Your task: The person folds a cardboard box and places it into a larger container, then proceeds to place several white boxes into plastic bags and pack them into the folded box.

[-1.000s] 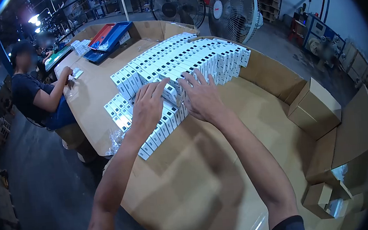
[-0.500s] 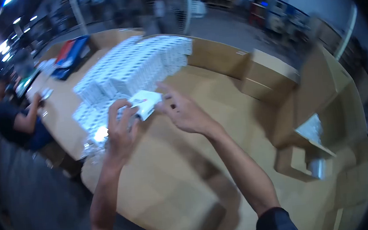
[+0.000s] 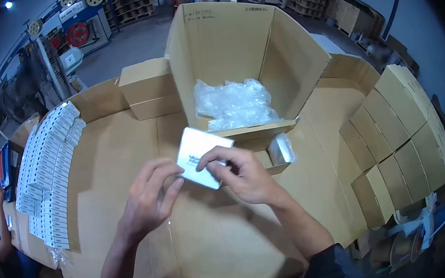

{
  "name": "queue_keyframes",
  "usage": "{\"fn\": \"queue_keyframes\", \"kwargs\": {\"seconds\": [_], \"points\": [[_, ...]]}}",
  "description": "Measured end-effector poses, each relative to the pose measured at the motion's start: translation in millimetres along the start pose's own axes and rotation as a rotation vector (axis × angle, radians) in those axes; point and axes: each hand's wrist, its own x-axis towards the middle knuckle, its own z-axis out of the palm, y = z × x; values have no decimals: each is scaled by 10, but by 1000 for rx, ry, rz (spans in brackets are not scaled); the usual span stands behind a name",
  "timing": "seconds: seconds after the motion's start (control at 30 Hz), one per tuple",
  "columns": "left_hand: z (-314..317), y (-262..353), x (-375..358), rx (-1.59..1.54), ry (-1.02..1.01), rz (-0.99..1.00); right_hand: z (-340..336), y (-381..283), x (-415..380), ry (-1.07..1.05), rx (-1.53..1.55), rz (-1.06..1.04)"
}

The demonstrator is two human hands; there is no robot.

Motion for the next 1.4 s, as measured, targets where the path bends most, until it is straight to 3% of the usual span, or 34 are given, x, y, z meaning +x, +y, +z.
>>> {"fn": "queue_keyframes", "kwargs": {"seconds": [0.07, 0.17, 0.23, 0.33, 0.43, 0.53, 0.67, 0.77, 0.8, 0.9, 1.0, 1.1, 1.23, 1.37, 1.4], "points": [[311, -80, 448, -5, 30, 70, -485, 80, 23, 104, -197, -74], [694, -248, 1112, 140, -61, -14, -1062, 43, 193, 223, -532, -213], [1010, -487, 1481, 231, -109, -36, -1348, 97, 337, 249, -650, -199], [1471, -737, 1945, 525, -368, -162, -1612, 178, 550, 281, -660, -130], [1834, -960, 2300, 589, -517, -463, -1738, 318, 677, 324, -614, -169], [2117, -1358, 2381, 627, -651, -559, -1829, 460, 753, 356, -631, -238], [2331, -1762, 2330, 648, -683, -496, -1846, 568, 810, 355, -553, -276], [2229, -1866, 2477, 530, -515, -564, -1873, 687, 848, 371, -626, -325], [2165, -1890, 2472, 485, -390, -439, -1880, 615, 827, 335, -570, -211], [1851, -1364, 2537, 230, -144, -385, -1886, 675, 852, 399, -521, -253], [1548, -870, 2482, 70, -21, -432, -1836, 446, 812, 435, -429, -69], [1334, -684, 2215, -236, -1, -434, -1812, 439, 812, 526, -505, -182], [1140, -65, 1734, -498, 31, -422, -1773, 174, 767, 182, -52, -148], [1066, 188, 1194, -448, 126, -500, -1434, -46, 438, -8, 9, -140], [1055, 358, 1069, -392, 207, -484, -1306, -111, 305, 34, -17, -175]]}}
